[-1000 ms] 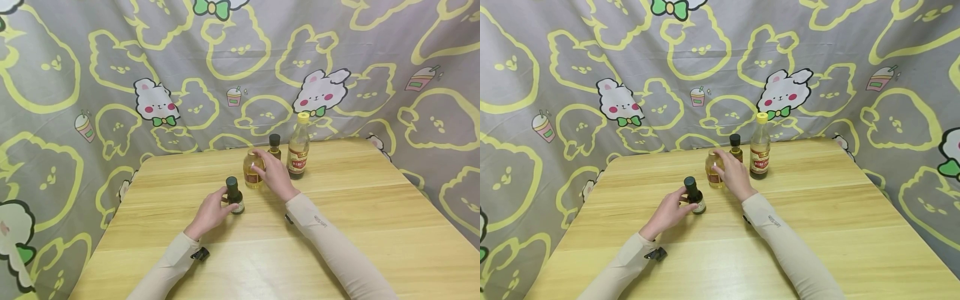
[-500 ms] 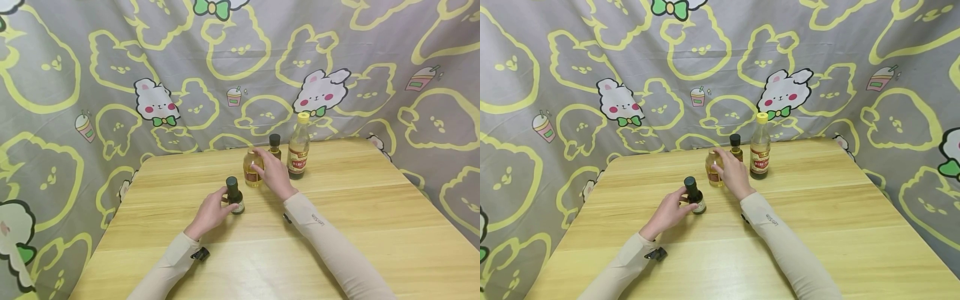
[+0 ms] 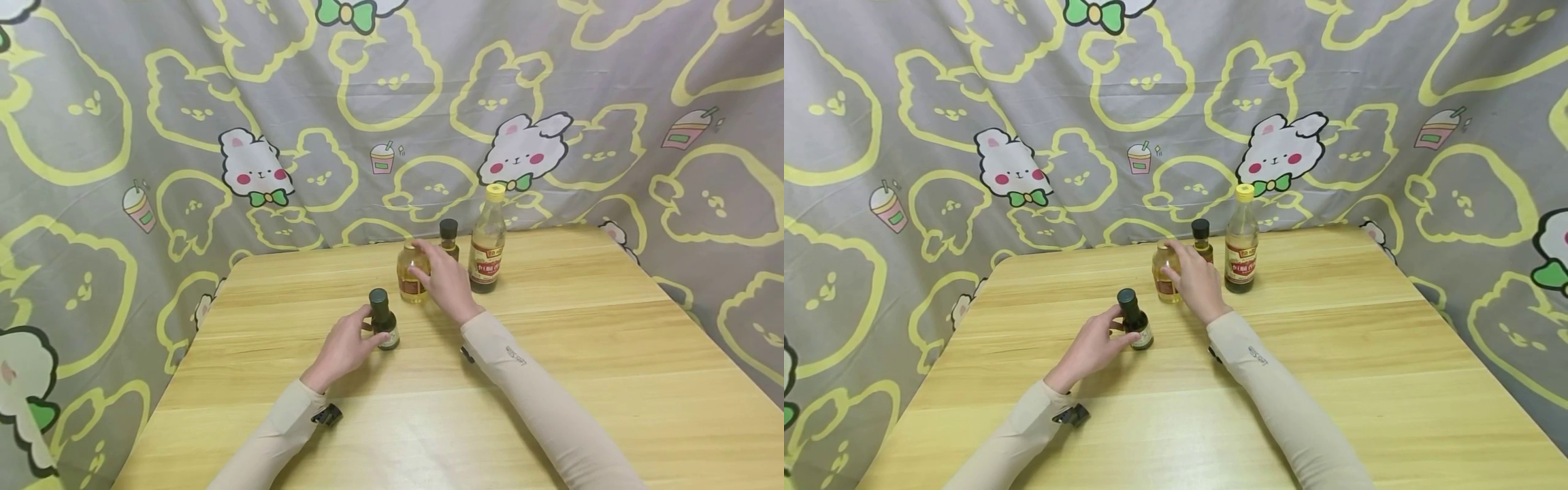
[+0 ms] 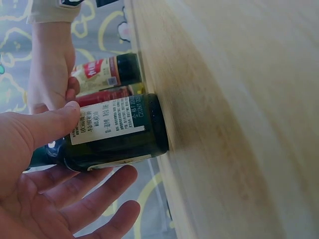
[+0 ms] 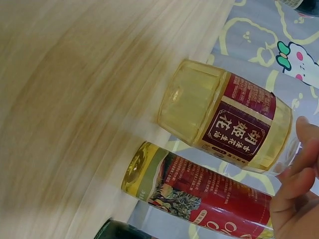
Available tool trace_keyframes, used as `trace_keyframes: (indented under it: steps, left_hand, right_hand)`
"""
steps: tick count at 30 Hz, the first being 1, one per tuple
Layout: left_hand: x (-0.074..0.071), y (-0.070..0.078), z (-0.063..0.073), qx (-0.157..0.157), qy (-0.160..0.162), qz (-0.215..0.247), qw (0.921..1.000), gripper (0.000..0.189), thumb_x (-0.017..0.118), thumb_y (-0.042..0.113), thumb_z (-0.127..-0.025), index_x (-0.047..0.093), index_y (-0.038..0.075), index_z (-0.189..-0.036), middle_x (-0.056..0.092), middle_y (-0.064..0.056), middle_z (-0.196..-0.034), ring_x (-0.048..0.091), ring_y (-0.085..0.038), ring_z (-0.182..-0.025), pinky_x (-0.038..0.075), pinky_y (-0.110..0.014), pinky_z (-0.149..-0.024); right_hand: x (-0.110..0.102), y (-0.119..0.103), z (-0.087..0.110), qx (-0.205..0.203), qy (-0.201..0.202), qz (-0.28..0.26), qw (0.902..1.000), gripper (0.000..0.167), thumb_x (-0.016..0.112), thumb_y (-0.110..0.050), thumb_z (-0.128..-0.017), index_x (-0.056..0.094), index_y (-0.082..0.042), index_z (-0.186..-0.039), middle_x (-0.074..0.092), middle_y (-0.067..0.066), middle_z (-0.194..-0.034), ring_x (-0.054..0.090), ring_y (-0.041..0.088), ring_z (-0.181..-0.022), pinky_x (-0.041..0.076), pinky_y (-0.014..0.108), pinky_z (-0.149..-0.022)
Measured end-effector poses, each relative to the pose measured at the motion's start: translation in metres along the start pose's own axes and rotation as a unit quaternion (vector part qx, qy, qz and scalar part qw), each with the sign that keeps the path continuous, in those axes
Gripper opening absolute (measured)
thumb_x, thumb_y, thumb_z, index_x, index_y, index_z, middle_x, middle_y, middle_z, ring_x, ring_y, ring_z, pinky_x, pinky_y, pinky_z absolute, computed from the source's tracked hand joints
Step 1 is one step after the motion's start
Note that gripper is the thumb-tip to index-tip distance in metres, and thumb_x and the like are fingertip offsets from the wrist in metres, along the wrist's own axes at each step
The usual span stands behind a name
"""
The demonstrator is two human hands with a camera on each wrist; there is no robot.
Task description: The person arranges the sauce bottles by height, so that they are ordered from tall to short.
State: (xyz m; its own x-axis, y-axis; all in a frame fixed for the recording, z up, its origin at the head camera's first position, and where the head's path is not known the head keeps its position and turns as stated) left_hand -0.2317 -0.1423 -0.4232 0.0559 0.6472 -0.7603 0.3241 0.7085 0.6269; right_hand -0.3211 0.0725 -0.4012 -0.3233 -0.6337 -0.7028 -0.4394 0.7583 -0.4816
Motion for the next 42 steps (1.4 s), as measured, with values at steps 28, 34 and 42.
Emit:
trace_keyframes:
  steps: [28,34,42]
  left_hand:
    - [0.001,-0.002,0.0,0.002,-0.003,0.004,1.0,0.044,0.078,0.024,-0.092,0.063,0.01,-0.131,0.074,-0.01,-0.118,0.07,-0.031,-0.107,0.057,-0.05,-0.09]
    - [0.0,-0.002,0.0,0.004,-0.002,0.003,1.0,0.044,0.078,0.024,-0.092,0.063,0.011,-0.131,0.074,-0.01,-0.119,0.071,-0.032,-0.107,0.057,-0.05,-0.09]
    - [0.0,-0.002,-0.001,0.001,-0.004,0.006,1.0,0.045,0.078,0.024,-0.092,0.062,0.011,-0.132,0.073,-0.011,-0.12,0.071,-0.033,-0.107,0.057,-0.05,-0.091]
  right_hand:
    - [0.002,0.001,0.002,0.004,-0.004,0.0,1.0,0.061,0.076,-0.029,-0.094,0.05,-0.021,-0.149,0.064,0.01,-0.139,0.071,0.035,-0.102,0.059,0.05,-0.078]
    - [-0.009,-0.003,0.006,-0.012,0.011,-0.011,0.9998,0.061,0.077,-0.027,-0.093,0.052,-0.019,-0.148,0.064,0.009,-0.136,0.07,0.024,-0.084,0.056,0.039,-0.062]
    - [-0.023,-0.004,0.012,-0.024,0.018,-0.022,0.9993,0.056,0.076,-0.025,-0.094,0.055,-0.018,-0.145,0.068,0.01,-0.121,0.069,0.022,-0.085,0.052,0.033,-0.057]
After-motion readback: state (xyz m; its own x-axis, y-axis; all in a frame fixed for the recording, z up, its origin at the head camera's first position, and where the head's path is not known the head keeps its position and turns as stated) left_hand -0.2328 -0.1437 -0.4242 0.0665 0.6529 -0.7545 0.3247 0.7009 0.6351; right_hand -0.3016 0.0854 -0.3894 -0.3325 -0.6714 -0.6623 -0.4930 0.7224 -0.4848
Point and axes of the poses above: each hand's wrist, its own z-axis away from the middle knuckle, its own x-axis out of the palm, y = z × x, the point moved 2 cm from there along -z, towards the middle knuckle
